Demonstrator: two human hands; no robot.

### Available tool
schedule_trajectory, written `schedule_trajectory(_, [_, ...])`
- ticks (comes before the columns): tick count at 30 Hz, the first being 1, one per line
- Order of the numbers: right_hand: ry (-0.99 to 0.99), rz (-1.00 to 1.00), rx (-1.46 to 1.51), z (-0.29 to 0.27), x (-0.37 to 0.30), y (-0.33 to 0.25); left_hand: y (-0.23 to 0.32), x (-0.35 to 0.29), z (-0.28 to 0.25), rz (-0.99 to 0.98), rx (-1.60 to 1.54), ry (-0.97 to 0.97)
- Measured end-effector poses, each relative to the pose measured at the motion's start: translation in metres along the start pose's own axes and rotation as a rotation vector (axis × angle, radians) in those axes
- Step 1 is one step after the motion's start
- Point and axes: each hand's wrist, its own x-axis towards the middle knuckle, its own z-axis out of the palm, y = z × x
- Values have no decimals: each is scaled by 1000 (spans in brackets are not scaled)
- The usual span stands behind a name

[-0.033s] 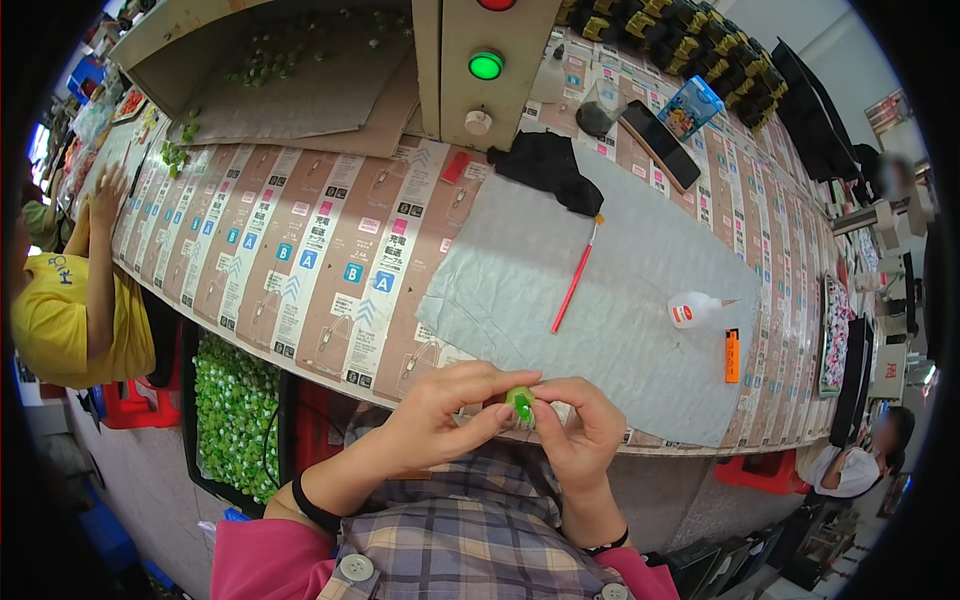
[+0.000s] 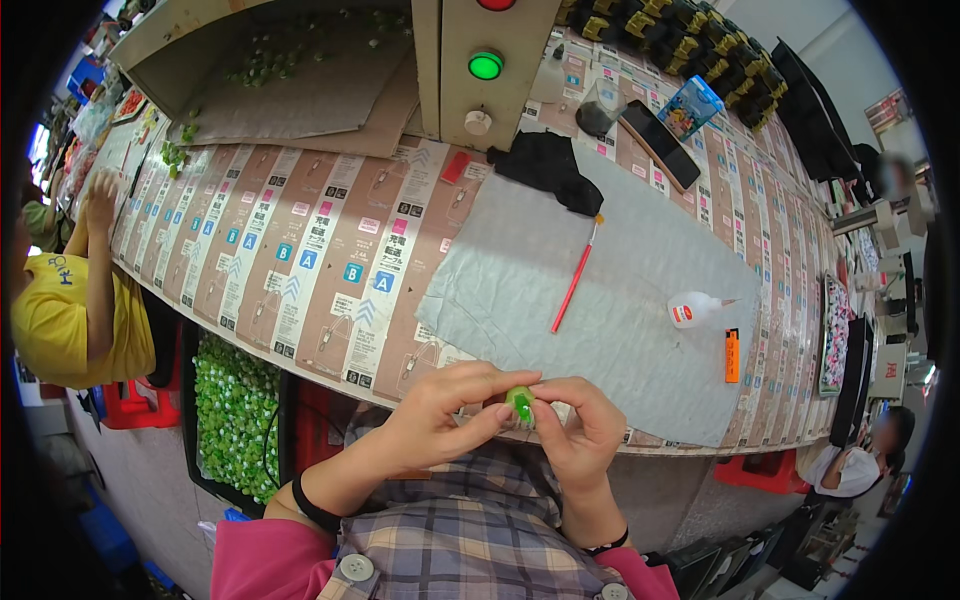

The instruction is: Apply glue and assemble small green and white plastic toy components at a factory workbench.

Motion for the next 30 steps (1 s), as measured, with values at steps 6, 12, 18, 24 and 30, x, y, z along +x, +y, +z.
schedule_trajectory(6, [-18,-56,-37,-1,1,0,1,-1,0,-20,-27,-4])
schedule_trajectory(12, [-16,-57,-20,0,-1,2,-1,-2,2,-37,-35,-23])
schedule_trajectory(18, [-15,-42,-1,1,1,2,-2,-1,1,-42,-52,-31])
schedule_trajectory(24, [-14,-38,6,1,0,3,-2,-1,2,-57,-59,-33])
schedule_trajectory(30, [-12,-40,15,-1,2,2,-5,-1,2,-79,-153,-60])
